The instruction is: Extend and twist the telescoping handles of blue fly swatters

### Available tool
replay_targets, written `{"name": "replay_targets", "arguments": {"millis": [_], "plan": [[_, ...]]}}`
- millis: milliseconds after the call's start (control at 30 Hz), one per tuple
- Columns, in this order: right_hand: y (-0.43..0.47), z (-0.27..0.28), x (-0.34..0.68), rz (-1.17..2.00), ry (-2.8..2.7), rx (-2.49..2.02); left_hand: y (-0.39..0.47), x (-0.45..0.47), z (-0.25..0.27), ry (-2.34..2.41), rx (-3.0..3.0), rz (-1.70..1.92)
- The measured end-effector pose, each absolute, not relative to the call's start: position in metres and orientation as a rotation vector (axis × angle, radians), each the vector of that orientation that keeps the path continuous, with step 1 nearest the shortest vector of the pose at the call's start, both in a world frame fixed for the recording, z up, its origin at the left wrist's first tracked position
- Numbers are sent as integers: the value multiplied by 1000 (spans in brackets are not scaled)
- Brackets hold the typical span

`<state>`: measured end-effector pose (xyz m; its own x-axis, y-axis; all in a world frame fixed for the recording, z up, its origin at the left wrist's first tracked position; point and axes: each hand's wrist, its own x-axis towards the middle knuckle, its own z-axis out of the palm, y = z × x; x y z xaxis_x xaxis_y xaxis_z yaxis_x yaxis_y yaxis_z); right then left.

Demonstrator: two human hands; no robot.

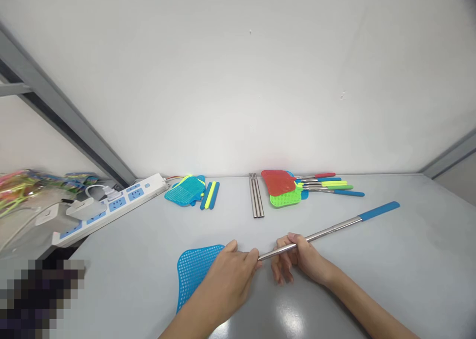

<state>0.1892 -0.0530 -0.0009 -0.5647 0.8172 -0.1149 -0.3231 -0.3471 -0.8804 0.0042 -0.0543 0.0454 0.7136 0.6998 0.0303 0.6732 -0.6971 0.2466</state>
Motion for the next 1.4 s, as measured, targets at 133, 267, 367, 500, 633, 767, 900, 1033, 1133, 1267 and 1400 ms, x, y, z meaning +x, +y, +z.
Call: {"name": "replay_targets", "arguments": {"millis": [133,267,367,500,633,767,900,1033,1133,1267,1400], "plan": [[-53,-3,189,1961,-1121,-729,-55,5,48,1103,2735,75],[-53,-5,188,1937,-1147,-746,-55,6,49,1104,2728,66],[-55,-1,187,1916,-1189,-779,-56,6,48,1100,2721,64],[-59,7,184,1839,-1301,-845,-58,7,44,1055,2689,86],[-60,12,182,1811,-1316,-867,-62,12,40,1026,2617,133],[-62,15,179,1751,-1462,-935,-65,16,41,922,2494,269],[-60,14,178,1737,-1496,-991,-63,16,42,943,2527,270],[-57,11,180,1763,-1456,-1004,-59,13,40,996,2634,232],[-57,9,182,1743,-1473,-1027,-59,13,40,968,2650,223],[-58,9,182,1738,-1495,-1049,-59,13,40,952,2630,248],[-57,10,181,1749,-1476,-1060,-58,12,39,962,2617,291]]}}
